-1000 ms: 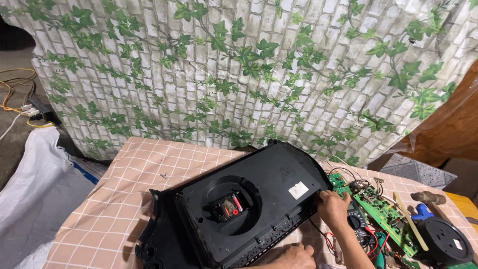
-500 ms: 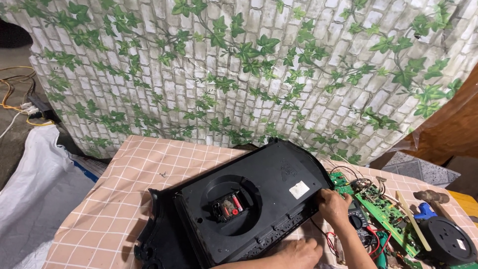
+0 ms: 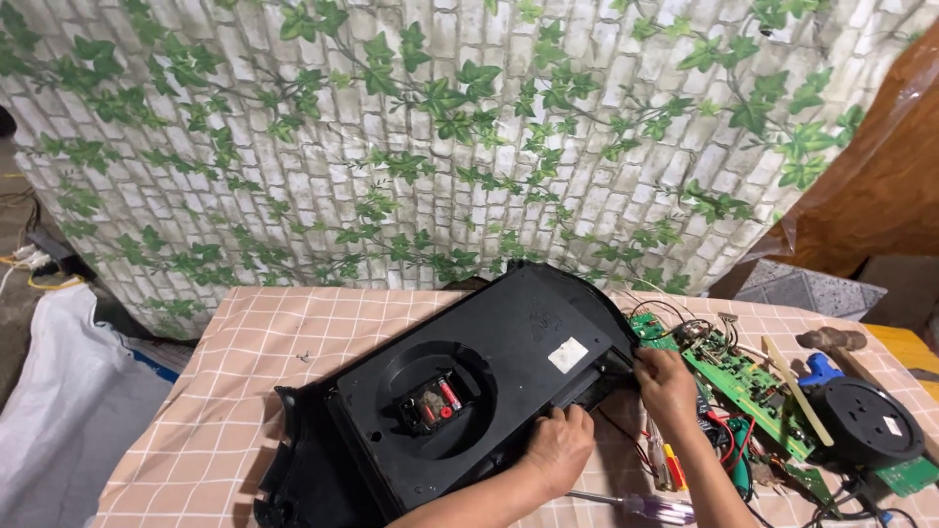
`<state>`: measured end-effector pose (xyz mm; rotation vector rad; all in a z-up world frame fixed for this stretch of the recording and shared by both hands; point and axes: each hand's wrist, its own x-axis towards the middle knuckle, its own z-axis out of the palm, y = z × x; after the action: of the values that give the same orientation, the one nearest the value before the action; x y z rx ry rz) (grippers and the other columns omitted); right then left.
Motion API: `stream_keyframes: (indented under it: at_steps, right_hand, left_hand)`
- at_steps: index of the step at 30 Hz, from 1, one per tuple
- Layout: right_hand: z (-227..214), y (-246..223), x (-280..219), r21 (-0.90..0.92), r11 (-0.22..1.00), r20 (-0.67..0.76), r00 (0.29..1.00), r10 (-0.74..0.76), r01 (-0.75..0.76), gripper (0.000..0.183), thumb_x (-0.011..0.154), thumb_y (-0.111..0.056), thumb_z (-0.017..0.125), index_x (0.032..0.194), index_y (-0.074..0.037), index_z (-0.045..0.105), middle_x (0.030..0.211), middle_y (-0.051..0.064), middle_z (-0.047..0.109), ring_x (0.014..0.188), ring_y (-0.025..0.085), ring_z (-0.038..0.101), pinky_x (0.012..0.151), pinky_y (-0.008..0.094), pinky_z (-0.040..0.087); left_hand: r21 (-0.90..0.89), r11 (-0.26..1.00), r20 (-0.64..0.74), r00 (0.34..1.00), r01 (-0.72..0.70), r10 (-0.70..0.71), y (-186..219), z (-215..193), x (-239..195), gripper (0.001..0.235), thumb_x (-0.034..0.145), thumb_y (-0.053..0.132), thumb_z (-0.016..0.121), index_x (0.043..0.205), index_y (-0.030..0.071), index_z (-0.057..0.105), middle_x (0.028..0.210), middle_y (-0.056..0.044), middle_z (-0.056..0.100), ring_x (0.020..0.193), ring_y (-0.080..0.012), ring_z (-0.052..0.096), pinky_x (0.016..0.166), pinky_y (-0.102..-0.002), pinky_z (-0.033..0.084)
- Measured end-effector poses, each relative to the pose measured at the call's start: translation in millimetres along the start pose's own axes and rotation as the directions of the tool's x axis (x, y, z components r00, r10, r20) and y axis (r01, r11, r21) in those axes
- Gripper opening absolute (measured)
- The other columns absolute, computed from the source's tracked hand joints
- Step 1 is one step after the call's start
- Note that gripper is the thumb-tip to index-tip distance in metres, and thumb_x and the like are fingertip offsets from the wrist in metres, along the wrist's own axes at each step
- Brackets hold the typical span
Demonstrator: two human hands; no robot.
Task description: The person uses a screwdriver to remove screws from the back of a black electronic device. They then use a multimeter to test the device's internal components and batteries.
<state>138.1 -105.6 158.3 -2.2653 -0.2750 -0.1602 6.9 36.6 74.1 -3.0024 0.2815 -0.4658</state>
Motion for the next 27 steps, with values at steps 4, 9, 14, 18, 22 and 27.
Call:
stream_keyframes:
  at_steps: [4,9,14,18,22,27]
  right_hand:
    - [-7,11,-27,-0.292,0.954,0.062,0.994,0.094,-0.072,0.033,0.101,-0.026,0.06,0.129,-0.012,0.071,0.117,0.006,0.069,0.1,0.025,0.071,0.086,0.04,0.059]
    - [6,48,-36,-0.46,0.872,0.237,0.97,-0.06,0.166,0.044,0.093,-0.028,0.056,0.136,-0.022,0.064,0.129,0.006,0.064,0.105,0.037,0.068,0.088,0.049,0.056]
    - [7,50,-35,-0.459,0.881,0.282,0.959,0.023,0.114,0.042,0.096,-0.028,0.055,0.136,-0.022,0.066,0.126,0.005,0.062,0.106,0.035,0.066,0.097,0.049,0.048]
    - [3,54,-36,-0.432,0.898,0.302,0.952,0.057,0.084,0.036,0.092,-0.038,0.06,0.123,-0.032,0.078,0.103,0.0,0.066,0.103,0.027,0.068,0.095,0.042,0.048]
    - [5,85,-33,-0.455,0.874,0.282,0.959,-0.04,0.171,0.028,0.083,-0.043,0.068,0.104,-0.034,0.083,0.096,0.002,0.069,0.095,0.031,0.072,0.089,0.041,0.052]
    - [23,146,4,-0.644,0.762,0.298,0.94,0.165,0.071,0.033,0.083,-0.051,0.065,0.108,-0.035,0.08,0.111,0.003,0.078,0.107,0.027,0.078,0.085,0.04,0.058]
  left_hand:
    - [-0.05,0.998,-0.02,0.999,-0.026,0.025,-7,-2,3,0.019,0.087,0.008,0.064,0.106,0.006,0.065,0.093,-0.012,0.059,0.073,-0.0292,0.059,0.047,-0.038,0.05]
    - [-0.168,0.985,0.058,0.998,-0.029,0.039,-14,-6,-1,0.041,0.075,-0.004,0.073,0.114,-0.004,0.062,0.095,-0.017,0.056,0.072,-0.0305,0.057,0.047,-0.039,0.052]
    - [-0.182,0.983,-0.02,0.999,-0.03,0.027,-16,-15,-16,0.037,0.072,-0.001,0.075,0.107,0.001,0.062,0.095,-0.015,0.056,0.069,-0.0311,0.058,0.047,-0.041,0.052]
    - [-0.144,0.988,-0.107,0.994,-0.053,0.038,-13,-10,-29,0.03,0.075,-0.001,0.07,0.105,-0.001,0.065,0.091,-0.015,0.057,0.063,-0.0308,0.058,0.043,-0.04,0.049]
    - [-0.162,0.986,-0.104,0.995,-0.027,0.01,-1,3,-33,0.017,0.082,0.001,0.063,0.098,0.005,0.063,0.09,-0.013,0.056,0.063,-0.0306,0.058,0.043,-0.04,0.047]
    - [-0.098,0.995,-0.363,0.932,-0.018,-0.018,7,45,-33,0.006,0.086,0.006,0.064,0.091,0.004,0.066,0.078,-0.014,0.048,0.056,-0.0307,0.05,0.037,-0.045,0.034]
